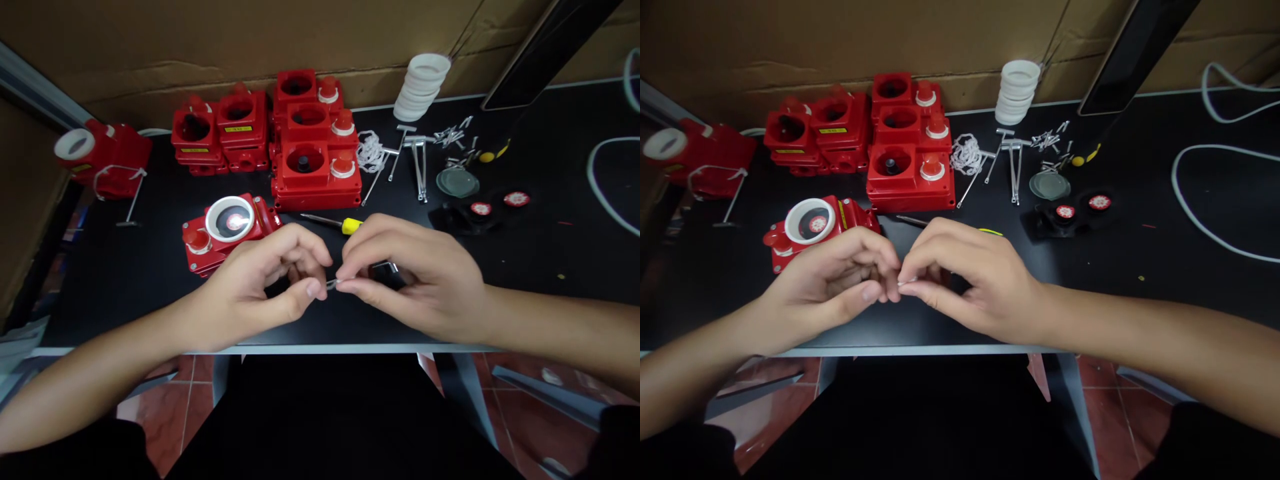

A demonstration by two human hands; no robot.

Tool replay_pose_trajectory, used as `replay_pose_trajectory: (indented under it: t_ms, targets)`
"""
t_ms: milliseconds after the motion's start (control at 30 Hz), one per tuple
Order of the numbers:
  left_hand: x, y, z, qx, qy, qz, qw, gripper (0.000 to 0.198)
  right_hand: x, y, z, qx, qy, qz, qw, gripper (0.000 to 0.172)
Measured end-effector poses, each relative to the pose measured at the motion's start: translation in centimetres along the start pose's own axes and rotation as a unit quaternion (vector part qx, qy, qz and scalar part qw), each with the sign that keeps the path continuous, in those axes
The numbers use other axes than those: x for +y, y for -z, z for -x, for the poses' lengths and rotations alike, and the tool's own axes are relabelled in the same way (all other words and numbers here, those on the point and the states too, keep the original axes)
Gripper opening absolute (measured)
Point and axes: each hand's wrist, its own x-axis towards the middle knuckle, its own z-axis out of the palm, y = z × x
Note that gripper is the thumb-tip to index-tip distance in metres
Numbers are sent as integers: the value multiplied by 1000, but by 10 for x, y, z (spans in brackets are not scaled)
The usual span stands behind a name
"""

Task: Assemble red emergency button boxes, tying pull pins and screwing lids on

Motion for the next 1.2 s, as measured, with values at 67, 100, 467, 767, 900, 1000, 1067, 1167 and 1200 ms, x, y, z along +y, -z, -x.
replay_pose_trajectory:
  t_ms: [67,100,467,767,900,1000,1067,1167,1200]
  targets:
    - [-2,0,-1,-18,-1,-39,999,18,-1,1,-1,13,-26,-42,999,5]
    - [-3,0,-2,-27,-5,-64,998,21,-1,0,-1,18,-39,-65,997,4]
    - [1,3,-2,7,-79,-214,974,17,5,4,-4,77,-137,-130,979,10]
    - [5,6,1,50,-62,-77,994,12,6,-8,3,34,-133,-90,986,16]
    - [2,6,1,54,-46,-3,997,14,5,-15,7,-4,-150,-70,986,16]
    - [-1,5,1,61,-29,26,997,20,4,-17,8,-19,-117,-25,993,17]
    - [-3,4,1,68,-22,41,997,22,4,-18,8,-23,-96,-5,995,18]
    - [-5,2,1,75,-17,71,995,20,6,-19,9,-21,-81,-1,997,19]
    - [-5,2,0,76,-13,80,994,20,7,-19,9,-18,-75,-1,997,19]
